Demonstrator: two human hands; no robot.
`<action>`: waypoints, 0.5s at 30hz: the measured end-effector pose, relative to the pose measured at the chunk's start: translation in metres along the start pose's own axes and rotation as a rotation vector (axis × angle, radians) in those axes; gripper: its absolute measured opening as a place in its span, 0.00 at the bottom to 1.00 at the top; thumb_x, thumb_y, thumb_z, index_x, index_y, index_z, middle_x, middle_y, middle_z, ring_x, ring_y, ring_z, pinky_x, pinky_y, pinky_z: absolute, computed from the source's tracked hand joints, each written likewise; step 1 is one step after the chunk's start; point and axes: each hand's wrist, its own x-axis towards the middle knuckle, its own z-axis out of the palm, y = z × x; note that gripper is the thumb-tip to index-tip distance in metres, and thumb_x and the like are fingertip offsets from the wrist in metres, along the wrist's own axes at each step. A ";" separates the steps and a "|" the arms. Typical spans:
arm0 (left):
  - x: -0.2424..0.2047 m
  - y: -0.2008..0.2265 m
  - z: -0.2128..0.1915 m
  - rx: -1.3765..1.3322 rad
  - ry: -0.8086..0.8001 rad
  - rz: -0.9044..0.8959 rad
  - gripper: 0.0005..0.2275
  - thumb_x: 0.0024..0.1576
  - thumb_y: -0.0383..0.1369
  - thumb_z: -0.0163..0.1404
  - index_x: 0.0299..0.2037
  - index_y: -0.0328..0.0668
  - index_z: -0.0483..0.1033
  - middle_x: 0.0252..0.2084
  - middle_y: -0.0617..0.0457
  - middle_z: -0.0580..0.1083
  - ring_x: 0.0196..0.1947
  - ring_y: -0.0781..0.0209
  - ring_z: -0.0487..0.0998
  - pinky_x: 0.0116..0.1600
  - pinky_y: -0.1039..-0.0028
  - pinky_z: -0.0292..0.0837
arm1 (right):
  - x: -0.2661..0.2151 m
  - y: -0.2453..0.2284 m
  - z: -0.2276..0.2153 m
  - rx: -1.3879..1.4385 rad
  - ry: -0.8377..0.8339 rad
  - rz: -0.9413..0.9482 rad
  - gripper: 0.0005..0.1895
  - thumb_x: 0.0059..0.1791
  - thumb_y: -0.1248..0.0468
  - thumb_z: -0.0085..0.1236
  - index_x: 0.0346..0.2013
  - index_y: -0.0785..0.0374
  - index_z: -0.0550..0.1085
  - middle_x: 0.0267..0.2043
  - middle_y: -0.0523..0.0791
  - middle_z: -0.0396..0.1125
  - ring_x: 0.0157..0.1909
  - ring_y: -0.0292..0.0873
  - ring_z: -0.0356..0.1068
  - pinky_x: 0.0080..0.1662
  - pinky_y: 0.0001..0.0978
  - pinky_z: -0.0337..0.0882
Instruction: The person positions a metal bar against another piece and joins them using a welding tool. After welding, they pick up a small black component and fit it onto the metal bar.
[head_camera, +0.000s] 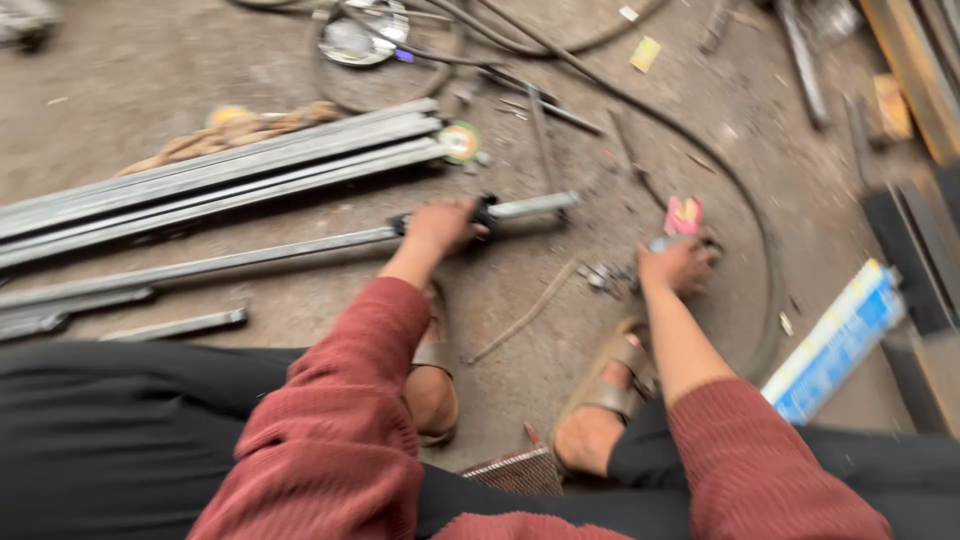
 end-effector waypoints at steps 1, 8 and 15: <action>-0.001 -0.002 0.000 -0.004 0.008 0.014 0.18 0.60 0.48 0.46 0.56 0.52 0.71 0.55 0.47 0.76 0.54 0.42 0.77 0.53 0.48 0.73 | 0.004 0.000 0.005 0.013 -0.045 0.024 0.62 0.37 0.45 0.77 0.77 0.52 0.51 0.78 0.63 0.43 0.76 0.69 0.47 0.67 0.76 0.51; -0.008 -0.058 -0.001 0.049 0.147 -0.058 0.18 0.60 0.39 0.45 0.62 0.59 0.68 0.54 0.43 0.76 0.53 0.41 0.79 0.51 0.47 0.75 | 0.019 0.019 0.013 0.047 -0.074 -0.041 0.73 0.38 0.44 0.78 0.80 0.56 0.35 0.78 0.66 0.33 0.76 0.72 0.38 0.66 0.74 0.48; -0.046 -0.295 -0.025 -0.078 0.138 -0.914 0.19 0.66 0.47 0.42 0.61 0.48 0.74 0.63 0.45 0.71 0.62 0.44 0.72 0.61 0.44 0.62 | 0.023 0.023 0.027 0.033 -0.049 0.007 0.70 0.40 0.44 0.78 0.81 0.57 0.39 0.79 0.64 0.35 0.77 0.68 0.44 0.67 0.70 0.51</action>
